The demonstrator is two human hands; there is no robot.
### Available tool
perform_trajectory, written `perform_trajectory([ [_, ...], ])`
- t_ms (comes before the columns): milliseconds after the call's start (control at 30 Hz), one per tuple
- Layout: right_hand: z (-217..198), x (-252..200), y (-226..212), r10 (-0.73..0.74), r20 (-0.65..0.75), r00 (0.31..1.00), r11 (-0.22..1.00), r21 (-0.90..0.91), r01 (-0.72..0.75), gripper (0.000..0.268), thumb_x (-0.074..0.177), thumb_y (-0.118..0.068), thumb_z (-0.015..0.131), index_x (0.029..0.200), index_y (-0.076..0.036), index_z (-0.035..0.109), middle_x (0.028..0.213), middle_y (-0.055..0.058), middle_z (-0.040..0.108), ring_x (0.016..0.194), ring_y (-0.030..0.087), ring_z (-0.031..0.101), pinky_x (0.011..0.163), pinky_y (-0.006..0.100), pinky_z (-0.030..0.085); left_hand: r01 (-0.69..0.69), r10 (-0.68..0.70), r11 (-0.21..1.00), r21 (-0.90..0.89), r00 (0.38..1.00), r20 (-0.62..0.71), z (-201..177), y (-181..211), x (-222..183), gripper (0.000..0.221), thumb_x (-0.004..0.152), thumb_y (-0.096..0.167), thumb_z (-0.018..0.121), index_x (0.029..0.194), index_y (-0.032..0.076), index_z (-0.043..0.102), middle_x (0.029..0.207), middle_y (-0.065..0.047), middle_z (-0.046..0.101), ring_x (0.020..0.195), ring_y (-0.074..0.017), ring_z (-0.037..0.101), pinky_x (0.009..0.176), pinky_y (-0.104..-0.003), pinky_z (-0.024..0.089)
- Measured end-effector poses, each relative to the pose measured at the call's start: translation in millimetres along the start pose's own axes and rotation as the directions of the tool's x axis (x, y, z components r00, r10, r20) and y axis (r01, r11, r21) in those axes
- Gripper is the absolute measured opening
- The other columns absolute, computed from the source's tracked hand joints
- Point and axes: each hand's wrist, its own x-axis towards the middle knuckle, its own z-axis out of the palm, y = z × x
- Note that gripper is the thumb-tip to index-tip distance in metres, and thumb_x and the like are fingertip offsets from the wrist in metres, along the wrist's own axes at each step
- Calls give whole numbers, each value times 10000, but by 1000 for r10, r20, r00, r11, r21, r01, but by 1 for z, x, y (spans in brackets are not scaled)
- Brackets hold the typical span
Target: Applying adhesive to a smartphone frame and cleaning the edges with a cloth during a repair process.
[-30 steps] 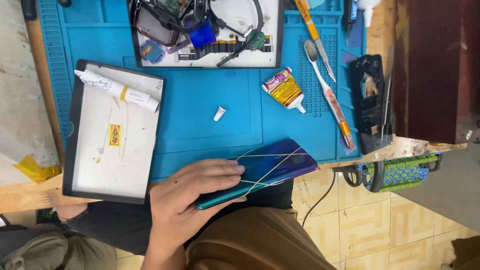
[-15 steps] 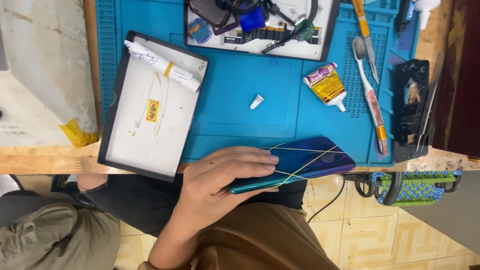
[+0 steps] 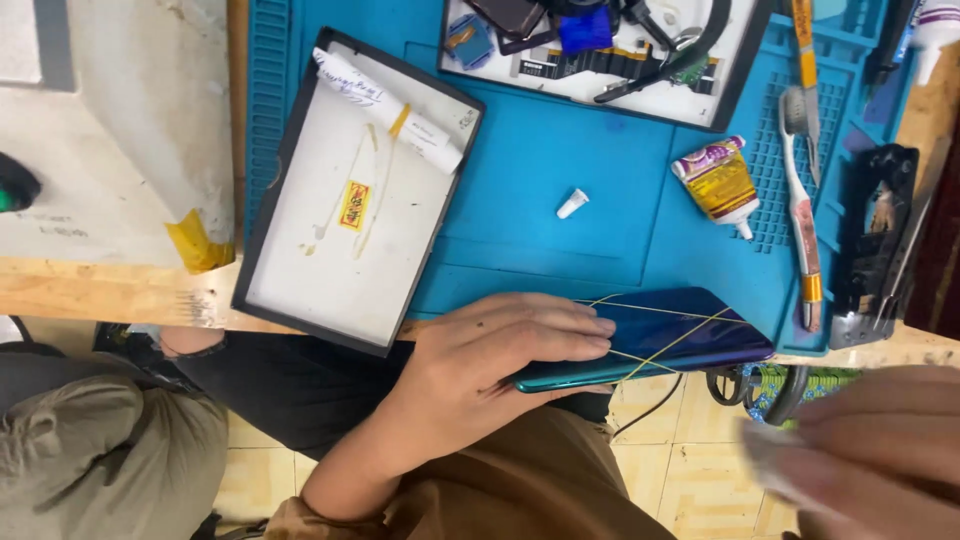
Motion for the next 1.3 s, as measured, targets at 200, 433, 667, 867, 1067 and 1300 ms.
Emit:
perform_trajectory([
  [200,27,86,-68,149,-323,935,988,86,-128,555,847,-488,283,967,-144,702,922,54,636,878,222,615,764,382,435,-16,16,1000,-6,1000,5,-4,2,-3,212,917,169,572,1082,36,583,1129,-110,640,1105,-275,661,1010,-392,557],
  [433,35,97,-68,2,-314,949,998,-52,-19,457,879,-391,351,990,-104,690,968,57,638,944,229,589,777,377,449,-35,35,998,-51,999,-4,-6,-2,-6,168,924,50,608,1086,33,565,1133,-106,630,1108,-290,657,1000,-399,564],
  [667,35,111,-61,-370,-390,843,905,-357,232,104,908,-135,590,948,-174,677,990,-19,640,932,157,568,789,320,431,-9,9,1000,-21,1000,13,-10,10,0,205,975,154,454,1070,21,577,1135,-128,636,1089,-275,656,998,-392,536],
  [867,34,42,-26,237,-709,664,945,10,-326,13,931,53,653,928,44,645,909,174,616,844,318,576,788,430,468,-25,15,997,67,991,135,-8,6,-2,410,798,-213,536,1120,36,575,1168,-122,617,1141,-298,607,1016,-418,500],
  [1067,28,26,34,378,-722,580,829,-16,-560,180,1053,135,752,1228,143,709,1135,246,621,987,356,500,840,420,419,-291,237,901,321,951,199,2,16,1,176,908,22,587,1082,28,610,1099,-129,650,1049,-271,654,982,-452,513],
  [1300,32,9,-12,699,31,714,436,773,-460,692,750,-524,419,1284,-106,553,1054,63,724,933,149,720,731,274,591,-723,631,423,546,668,395,-1,32,2,195,989,125,516,921,128,699,1026,-36,730,1009,-129,710,983,-270,449],
])
